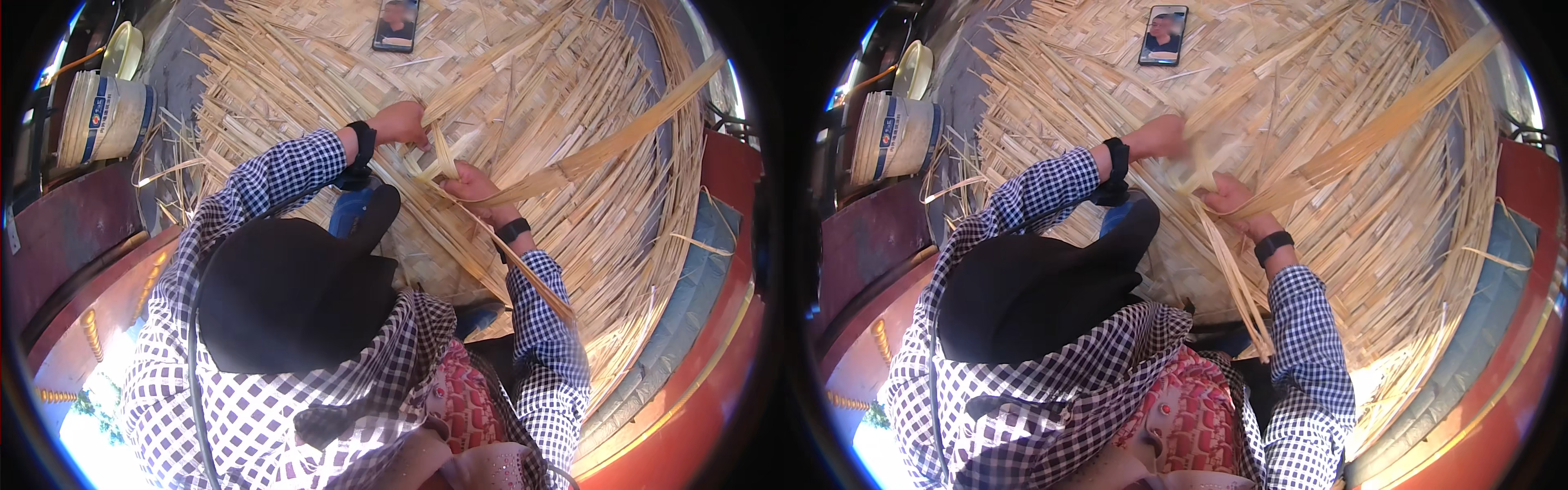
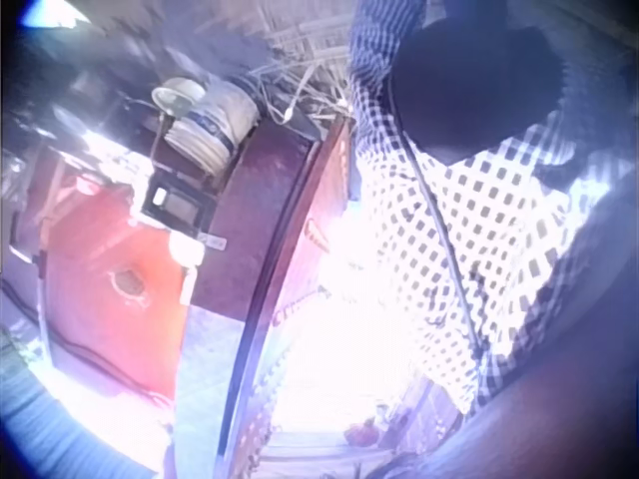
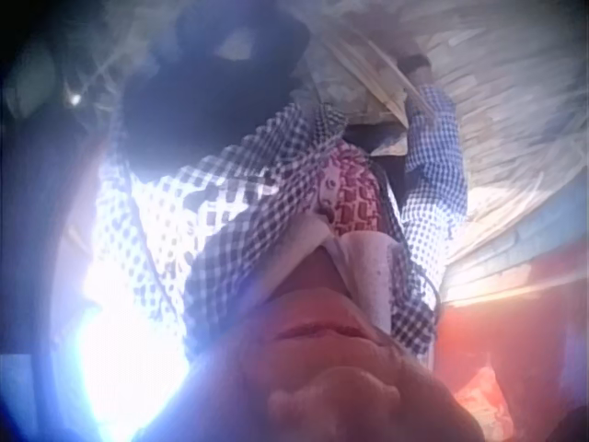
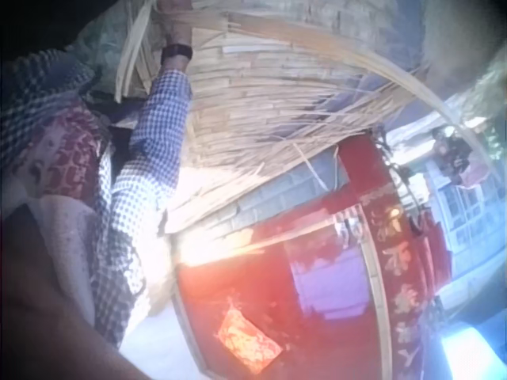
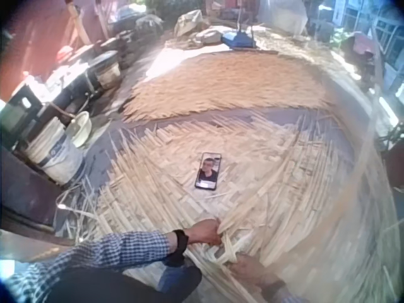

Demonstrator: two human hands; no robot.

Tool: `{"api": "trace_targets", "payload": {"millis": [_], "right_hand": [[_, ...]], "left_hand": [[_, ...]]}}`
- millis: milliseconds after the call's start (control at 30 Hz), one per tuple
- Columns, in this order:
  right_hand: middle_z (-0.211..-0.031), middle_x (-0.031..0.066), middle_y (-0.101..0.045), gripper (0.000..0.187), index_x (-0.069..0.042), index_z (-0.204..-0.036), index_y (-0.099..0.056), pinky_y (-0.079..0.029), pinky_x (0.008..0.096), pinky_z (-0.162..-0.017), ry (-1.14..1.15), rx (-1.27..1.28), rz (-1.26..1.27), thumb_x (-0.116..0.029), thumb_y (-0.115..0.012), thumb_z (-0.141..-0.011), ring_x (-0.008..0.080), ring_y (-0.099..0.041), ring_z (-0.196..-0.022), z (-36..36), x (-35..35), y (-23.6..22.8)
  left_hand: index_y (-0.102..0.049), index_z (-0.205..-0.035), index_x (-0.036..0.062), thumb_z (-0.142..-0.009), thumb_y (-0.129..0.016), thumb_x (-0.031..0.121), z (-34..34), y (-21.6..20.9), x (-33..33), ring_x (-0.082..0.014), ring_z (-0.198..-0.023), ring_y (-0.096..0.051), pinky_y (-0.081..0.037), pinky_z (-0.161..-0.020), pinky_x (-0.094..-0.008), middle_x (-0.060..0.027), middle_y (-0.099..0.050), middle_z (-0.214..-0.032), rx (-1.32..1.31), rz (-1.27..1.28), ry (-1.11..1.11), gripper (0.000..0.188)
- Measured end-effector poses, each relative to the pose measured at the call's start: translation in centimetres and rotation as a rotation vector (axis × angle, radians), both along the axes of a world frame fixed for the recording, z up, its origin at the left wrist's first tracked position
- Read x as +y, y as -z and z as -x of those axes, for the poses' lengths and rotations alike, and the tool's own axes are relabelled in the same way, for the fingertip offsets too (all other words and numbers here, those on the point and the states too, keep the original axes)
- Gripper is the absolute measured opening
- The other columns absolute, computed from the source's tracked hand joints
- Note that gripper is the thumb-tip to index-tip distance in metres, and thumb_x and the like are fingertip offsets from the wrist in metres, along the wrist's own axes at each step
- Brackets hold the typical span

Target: The recorder is weaving thin bamboo strips together to create a large mat.

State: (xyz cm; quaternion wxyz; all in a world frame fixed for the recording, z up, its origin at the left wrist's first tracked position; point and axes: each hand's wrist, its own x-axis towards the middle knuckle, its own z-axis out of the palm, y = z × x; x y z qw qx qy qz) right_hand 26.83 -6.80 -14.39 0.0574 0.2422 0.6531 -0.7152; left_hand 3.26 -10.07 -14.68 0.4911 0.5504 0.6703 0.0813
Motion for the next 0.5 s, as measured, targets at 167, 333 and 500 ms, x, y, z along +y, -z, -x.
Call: {"api": "trace_targets", "payload": {"millis": [167,333,500], "right_hand": [[-0.117,0.0093,-0.064,0.035,-0.002,-0.125,-0.057,-0.047,0.0315,-0.091,0.108,-0.176,-0.109,-0.018,-0.059,-0.094,0.0176,-0.058,-0.105,0.7,0.6,-0.8],[-0.113,0.0054,-0.064,0.035,-0.001,-0.126,-0.056,-0.049,0.0289,-0.087,0.364,-0.15,-0.09,-0.014,-0.059,-0.093,0.0137,-0.06,-0.099,-0.5,1.0,-0.1],[-0.125,0.0059,-0.06,0.043,0.0,-0.134,-0.049,-0.046,0.0283,-0.099,0.51,-0.071,0.156,-0.004,-0.054,-0.092,0.0173,-0.057,-0.116,-1.4,2.4,-1.7]], "left_hand": [[-0.065,-0.113,0.0005,-0.08,-0.073,0.023,1.5,-0.3,-1.4,-0.0256,-0.092,-0.066,-0.05,-0.081,-0.0334,-0.0156,-0.07,-0.1,-0.248,-0.095,-0.011,0.041],[-0.068,-0.109,0.007,-0.078,-0.069,0.018,5.5,-4.0,-1.3,-0.0281,-0.094,-0.065,-0.05,-0.081,-0.0366,-0.0113,-0.07,-0.101,0.244,-0.238,0.433,0.033],[-0.07,-0.088,0.0098,-0.077,-0.064,0.016,6.2,-2.4,-2.7,-0.0301,-0.09,-0.066,-0.05,-0.075,-0.0412,-0.0084,-0.07,-0.09,0.197,-0.247,0.235,0.014]]}}
